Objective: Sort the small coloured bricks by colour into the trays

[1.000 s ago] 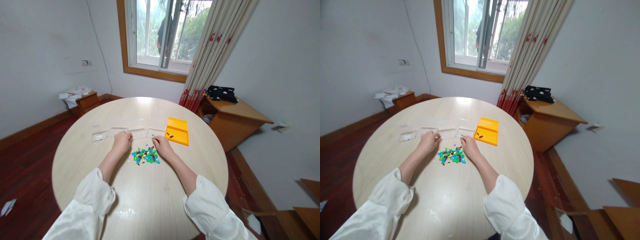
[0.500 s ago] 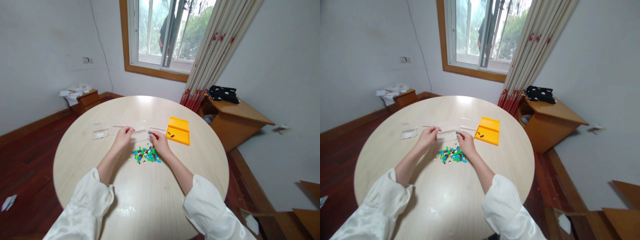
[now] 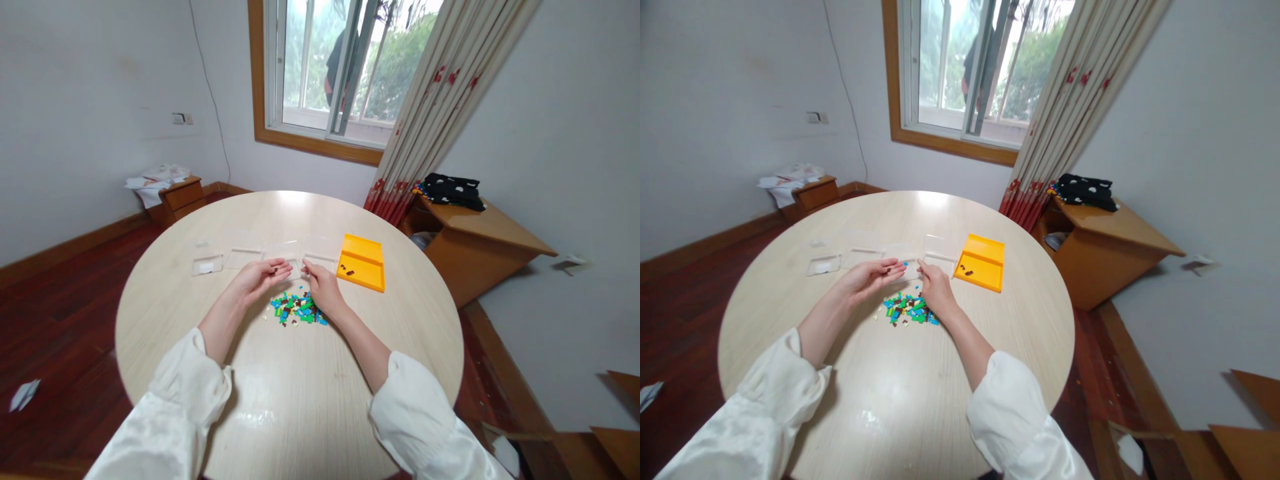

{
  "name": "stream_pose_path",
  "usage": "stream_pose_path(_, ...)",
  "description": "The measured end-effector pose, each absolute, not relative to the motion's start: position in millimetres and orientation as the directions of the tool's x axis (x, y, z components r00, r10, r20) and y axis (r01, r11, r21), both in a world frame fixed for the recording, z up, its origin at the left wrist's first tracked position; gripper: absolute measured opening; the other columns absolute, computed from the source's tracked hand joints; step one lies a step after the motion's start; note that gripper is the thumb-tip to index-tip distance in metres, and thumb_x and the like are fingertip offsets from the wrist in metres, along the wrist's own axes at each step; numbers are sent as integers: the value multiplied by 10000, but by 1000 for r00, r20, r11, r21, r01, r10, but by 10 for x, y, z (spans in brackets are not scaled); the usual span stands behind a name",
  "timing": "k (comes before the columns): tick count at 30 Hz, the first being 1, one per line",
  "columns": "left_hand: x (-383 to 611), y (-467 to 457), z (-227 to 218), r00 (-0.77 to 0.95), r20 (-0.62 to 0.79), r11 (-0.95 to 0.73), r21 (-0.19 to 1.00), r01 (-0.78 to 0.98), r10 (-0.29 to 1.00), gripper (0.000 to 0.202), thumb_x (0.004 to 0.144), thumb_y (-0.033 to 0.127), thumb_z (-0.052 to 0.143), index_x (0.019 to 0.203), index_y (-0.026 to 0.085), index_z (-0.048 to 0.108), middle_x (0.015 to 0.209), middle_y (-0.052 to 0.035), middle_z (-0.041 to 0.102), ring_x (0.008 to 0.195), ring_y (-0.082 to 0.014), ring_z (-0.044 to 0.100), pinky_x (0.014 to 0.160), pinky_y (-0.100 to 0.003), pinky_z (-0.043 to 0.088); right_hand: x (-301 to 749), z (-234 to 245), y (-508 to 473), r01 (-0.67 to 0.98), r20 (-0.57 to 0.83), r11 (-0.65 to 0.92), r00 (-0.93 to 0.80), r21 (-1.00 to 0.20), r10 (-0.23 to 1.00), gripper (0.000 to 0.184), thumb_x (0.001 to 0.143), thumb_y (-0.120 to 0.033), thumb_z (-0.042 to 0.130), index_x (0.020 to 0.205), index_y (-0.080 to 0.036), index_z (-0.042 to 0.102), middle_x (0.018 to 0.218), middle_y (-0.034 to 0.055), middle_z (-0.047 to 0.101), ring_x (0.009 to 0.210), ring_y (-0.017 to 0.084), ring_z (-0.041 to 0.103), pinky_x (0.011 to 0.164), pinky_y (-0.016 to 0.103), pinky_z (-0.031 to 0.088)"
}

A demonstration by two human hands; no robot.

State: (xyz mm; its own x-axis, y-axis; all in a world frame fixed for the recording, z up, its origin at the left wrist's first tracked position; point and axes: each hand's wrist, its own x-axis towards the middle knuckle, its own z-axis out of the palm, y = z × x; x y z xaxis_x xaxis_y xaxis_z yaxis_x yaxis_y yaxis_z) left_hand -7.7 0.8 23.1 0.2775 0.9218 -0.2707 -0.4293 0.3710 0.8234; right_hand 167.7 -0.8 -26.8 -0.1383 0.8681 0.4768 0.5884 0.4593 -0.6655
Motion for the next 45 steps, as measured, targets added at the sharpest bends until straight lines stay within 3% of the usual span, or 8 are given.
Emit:
stream_pose_path(9,-70,-21,208,314,-264,380,833,-402,912,203,744,-64,502,817,52,652,860,-145,692,808,-167,675,846,-308,536,1652,-150,-157,579,580,556,-169,-596,797,372,858,-107,414,1152,-202,621,934,81,669,918,199,563,862,372,456)
stream_pose_path(17,-14,-32,147,346,-301,429,812,-396,889,164,771,-28,533,831,49,664,788,-111,691,715,-130,672,719,-222,556,1572,-16,-293,572,691,648,-184,-502,699,205,871,-218,516,985,-228,685,893,63,634,900,196,537,835,356,448)
stream_pose_path(21,7,-36,115,419,-260,422,833,-357,870,163,738,6,606,868,66,685,801,-90,691,676,-104,645,677,-198,547,1551,-4,-304,563,660,642,-212,-521,721,193,843,-225,572,996,-242,689,921,61,623,916,198,525,837,362,446)
stream_pose_path(26,23,-59,96,480,-224,408,854,-323,848,252,708,43,663,957,71,691,903,-112,697,732,-114,643,745,-222,537,1547,-13,-300,578,635,613,-200,-539,747,131,840,-198,581,878,-223,704,875,55,623,889,190,526,825,340,445)
stream_pose_path(32,53,-113,210,454,-261,438,830,-345,852,193,785,23,580,963,47,652,832,-114,699,740,-123,664,752,-223,550,1611,14,-266,595,652,622,-205,-509,730,139,851,-176,547,852,-202,683,878,62,644,909,195,540,845,341,433)
stream_pose_path(38,50,-117,356,220,-342,400,857,-325,913,172,896,68,422,898,36,591,671,-104,666,551,-91,634,518,-155,525,2159,81,-90,688,686,430,137,-584,714,144,838,-243,526,834,-182,656,856,64,678,834,204,592,788,348,447)
stream_pose_path(42,19,-129,369,228,-304,363,884,-294,925,215,925,145,398,852,59,582,476,10,543,305,-28,411,312,-112,320,2571,65,7,766,652,255,266,-590,710,146,798,-223,530,797,-160,661,830,81,683,787,210,589,785,356,442)
stream_pose_path(45,9,-139,348,251,-265,330,904,-270,931,254,936,189,377,840,74,583,374,72,405,242,-18,250,279,-123,174,2707,21,28,822,618,148,282,-550,734,171,785,-197,520,820,-149,680,865,101,689,819,225,578,810,368,429)
